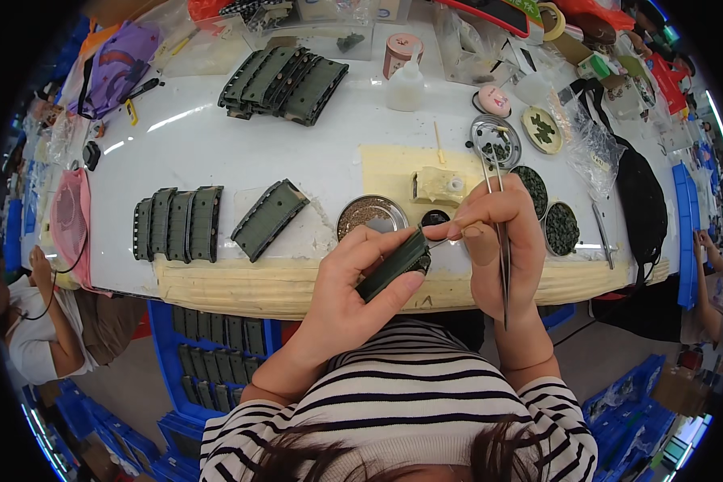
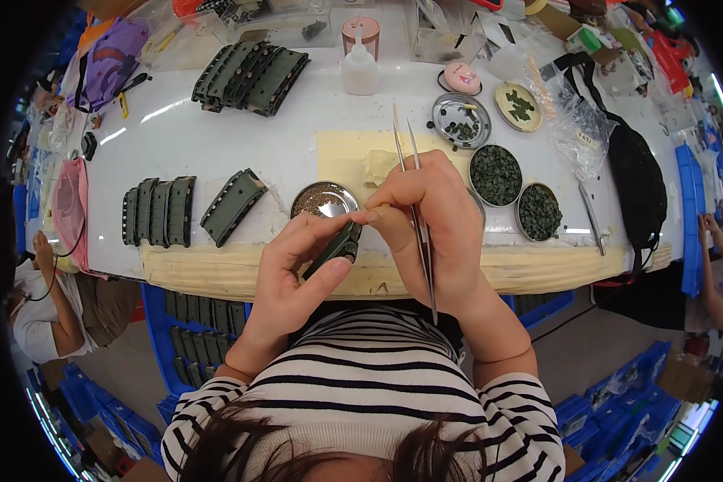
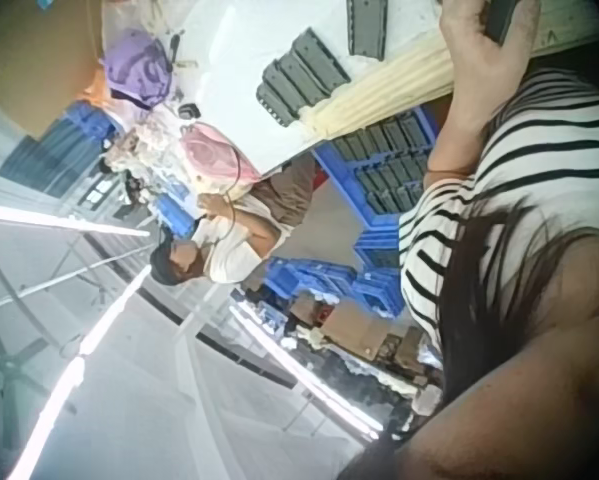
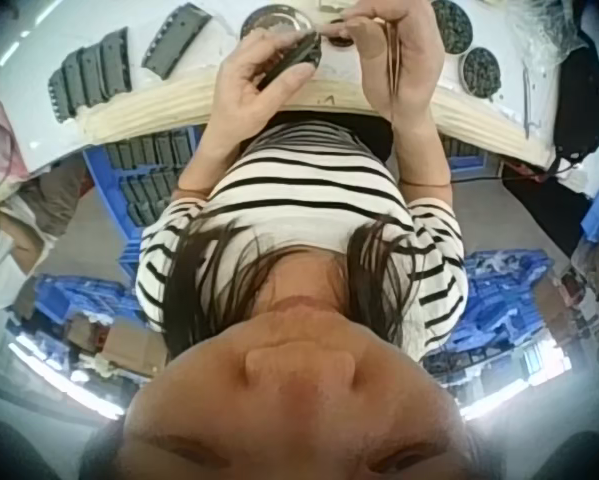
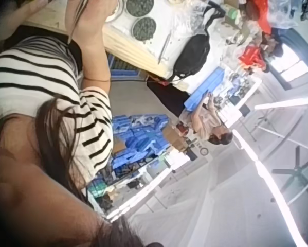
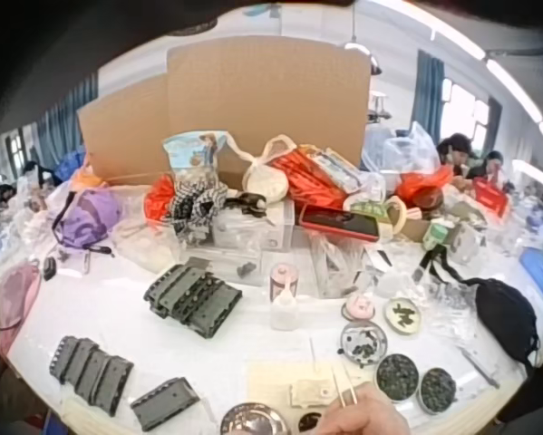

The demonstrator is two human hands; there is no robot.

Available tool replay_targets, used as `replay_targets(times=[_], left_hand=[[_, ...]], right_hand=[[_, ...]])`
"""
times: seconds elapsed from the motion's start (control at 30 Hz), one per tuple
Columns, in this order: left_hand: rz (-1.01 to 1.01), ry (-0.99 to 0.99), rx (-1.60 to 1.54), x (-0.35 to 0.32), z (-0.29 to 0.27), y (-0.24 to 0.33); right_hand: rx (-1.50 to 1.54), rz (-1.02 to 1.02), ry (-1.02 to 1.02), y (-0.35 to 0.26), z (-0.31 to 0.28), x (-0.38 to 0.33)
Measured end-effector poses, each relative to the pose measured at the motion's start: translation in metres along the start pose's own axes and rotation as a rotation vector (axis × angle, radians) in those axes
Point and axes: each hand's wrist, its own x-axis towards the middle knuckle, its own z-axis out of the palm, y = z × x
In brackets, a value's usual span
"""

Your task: Assemble and apply glue to small model tank components at a workbench.

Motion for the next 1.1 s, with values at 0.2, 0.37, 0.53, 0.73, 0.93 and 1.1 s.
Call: replay_targets(times=[0.2, 0.37, 0.53, 0.73, 0.93, 1.1], left_hand=[[0.006, -0.008, 0.009, 0.000, 0.000, 0.002], [-0.017, -0.021, -0.011, 0.000, -0.001, 0.002], [-0.048, -0.010, -0.102, 0.000, -0.001, 0.003], [-0.147, -0.004, -0.148, 0.000, -0.002, 0.007], [-0.146, -0.012, -0.104, -0.002, -0.004, 0.004], [-0.087, -0.027, -0.077, 0.000, -0.001, 0.004]], right_hand=[[0.001, 0.013, -0.009, 0.001, -0.001, -0.001], [0.275, 0.103, 0.172, 0.003, 0.005, 0.000], [-0.164, 0.029, 0.361, 0.023, -0.008, 0.009], [-0.654, -0.096, 0.234, 0.033, -0.008, 0.015], [-0.502, -0.127, 0.310, 0.020, -0.008, 0.012], [0.057, 0.050, 0.142, 0.006, -0.003, 0.001]])
